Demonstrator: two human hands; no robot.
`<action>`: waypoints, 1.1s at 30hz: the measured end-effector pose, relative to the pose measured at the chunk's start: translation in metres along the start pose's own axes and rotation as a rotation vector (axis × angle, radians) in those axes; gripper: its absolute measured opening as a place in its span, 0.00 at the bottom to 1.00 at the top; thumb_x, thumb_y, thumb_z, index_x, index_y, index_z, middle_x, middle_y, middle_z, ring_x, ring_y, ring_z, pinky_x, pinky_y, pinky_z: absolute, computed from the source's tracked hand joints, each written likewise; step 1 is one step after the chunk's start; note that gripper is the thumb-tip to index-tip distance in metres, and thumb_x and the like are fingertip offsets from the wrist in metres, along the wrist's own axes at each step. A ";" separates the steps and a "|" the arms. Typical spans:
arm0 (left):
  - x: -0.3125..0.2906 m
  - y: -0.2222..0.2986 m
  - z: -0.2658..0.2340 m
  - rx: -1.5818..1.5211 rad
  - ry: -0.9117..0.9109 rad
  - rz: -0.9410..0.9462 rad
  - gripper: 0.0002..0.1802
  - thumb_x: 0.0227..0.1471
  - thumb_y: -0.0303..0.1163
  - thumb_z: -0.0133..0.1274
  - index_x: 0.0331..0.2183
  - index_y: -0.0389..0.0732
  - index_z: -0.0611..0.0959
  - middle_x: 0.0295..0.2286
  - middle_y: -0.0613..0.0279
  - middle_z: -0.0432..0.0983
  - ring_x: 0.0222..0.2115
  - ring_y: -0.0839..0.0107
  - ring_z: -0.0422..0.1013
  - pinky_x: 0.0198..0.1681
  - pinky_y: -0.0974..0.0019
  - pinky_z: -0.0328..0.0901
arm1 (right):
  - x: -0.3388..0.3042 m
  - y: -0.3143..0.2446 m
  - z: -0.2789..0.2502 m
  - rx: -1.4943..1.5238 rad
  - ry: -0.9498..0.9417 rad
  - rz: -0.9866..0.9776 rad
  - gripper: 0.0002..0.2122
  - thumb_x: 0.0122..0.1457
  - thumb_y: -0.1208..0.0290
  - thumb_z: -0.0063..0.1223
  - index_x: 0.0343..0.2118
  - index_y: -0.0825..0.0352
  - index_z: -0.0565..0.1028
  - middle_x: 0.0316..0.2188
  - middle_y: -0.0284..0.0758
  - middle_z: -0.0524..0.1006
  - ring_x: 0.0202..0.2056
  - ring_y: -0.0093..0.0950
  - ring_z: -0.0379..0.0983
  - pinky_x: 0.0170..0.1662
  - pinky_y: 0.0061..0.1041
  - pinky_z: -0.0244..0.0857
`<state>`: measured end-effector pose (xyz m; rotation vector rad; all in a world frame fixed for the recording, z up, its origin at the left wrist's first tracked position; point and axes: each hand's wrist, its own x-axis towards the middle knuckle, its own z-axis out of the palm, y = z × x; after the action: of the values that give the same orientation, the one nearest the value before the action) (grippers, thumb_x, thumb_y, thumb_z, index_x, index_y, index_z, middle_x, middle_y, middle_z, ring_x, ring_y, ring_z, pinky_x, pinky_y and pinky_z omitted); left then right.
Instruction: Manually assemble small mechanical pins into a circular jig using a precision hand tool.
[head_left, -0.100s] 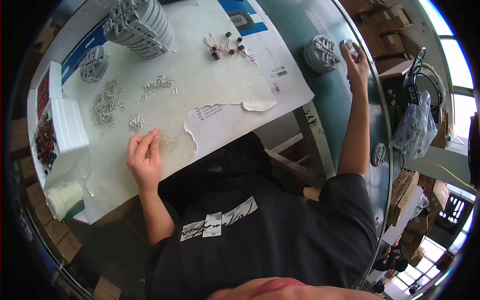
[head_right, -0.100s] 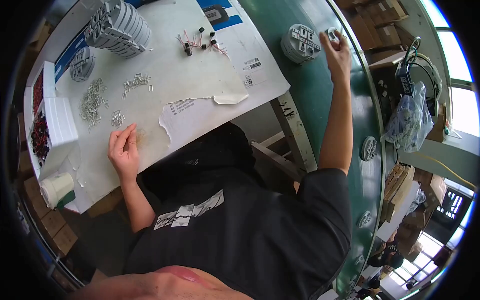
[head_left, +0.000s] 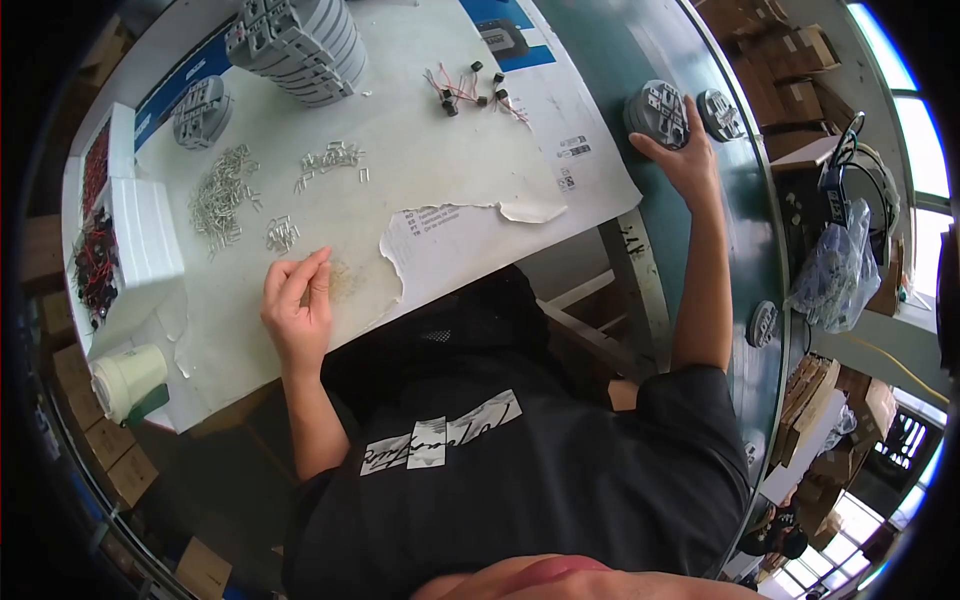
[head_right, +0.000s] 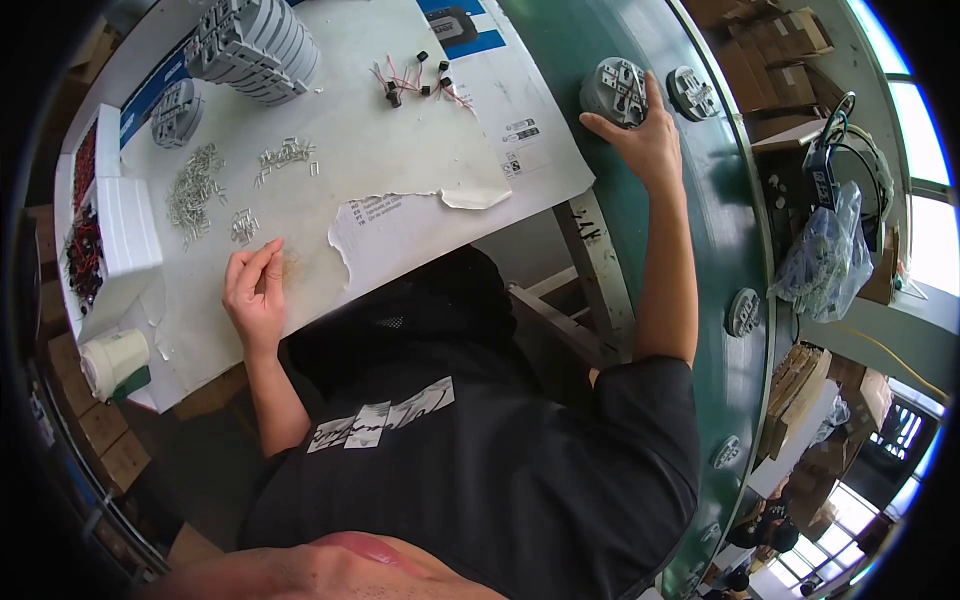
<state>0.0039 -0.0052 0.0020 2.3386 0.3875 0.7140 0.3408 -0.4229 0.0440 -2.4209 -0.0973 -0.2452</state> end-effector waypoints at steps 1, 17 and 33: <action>0.001 0.000 0.002 0.010 0.011 -0.007 0.09 0.59 0.27 0.64 0.42 0.42 0.91 0.27 0.65 0.72 0.26 0.71 0.69 0.28 0.66 0.66 | -0.001 -0.011 0.006 -0.122 0.006 -0.037 0.46 0.45 0.47 0.78 0.63 0.71 0.72 0.46 0.48 0.84 0.51 0.37 0.81 0.54 0.36 0.74; -0.002 -0.002 -0.007 -0.040 -0.003 0.029 0.08 0.58 0.26 0.65 0.41 0.40 0.91 0.27 0.63 0.74 0.25 0.72 0.70 0.28 0.68 0.65 | 0.067 -0.011 0.049 0.133 -0.221 -0.192 0.44 0.42 0.53 0.81 0.61 0.72 0.73 0.50 0.49 0.81 0.50 0.41 0.81 0.52 0.32 0.75; 0.002 -0.003 -0.004 -0.060 0.012 0.043 0.09 0.57 0.28 0.65 0.41 0.42 0.91 0.26 0.64 0.71 0.26 0.68 0.68 0.29 0.64 0.65 | 0.045 -0.026 0.059 0.081 -0.089 -0.272 0.45 0.37 0.57 0.85 0.59 0.67 0.70 0.45 0.46 0.84 0.47 0.36 0.83 0.51 0.33 0.75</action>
<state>0.0031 -0.0002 0.0030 2.2930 0.3181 0.7507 0.3898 -0.3642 0.0256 -2.3340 -0.4696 -0.2509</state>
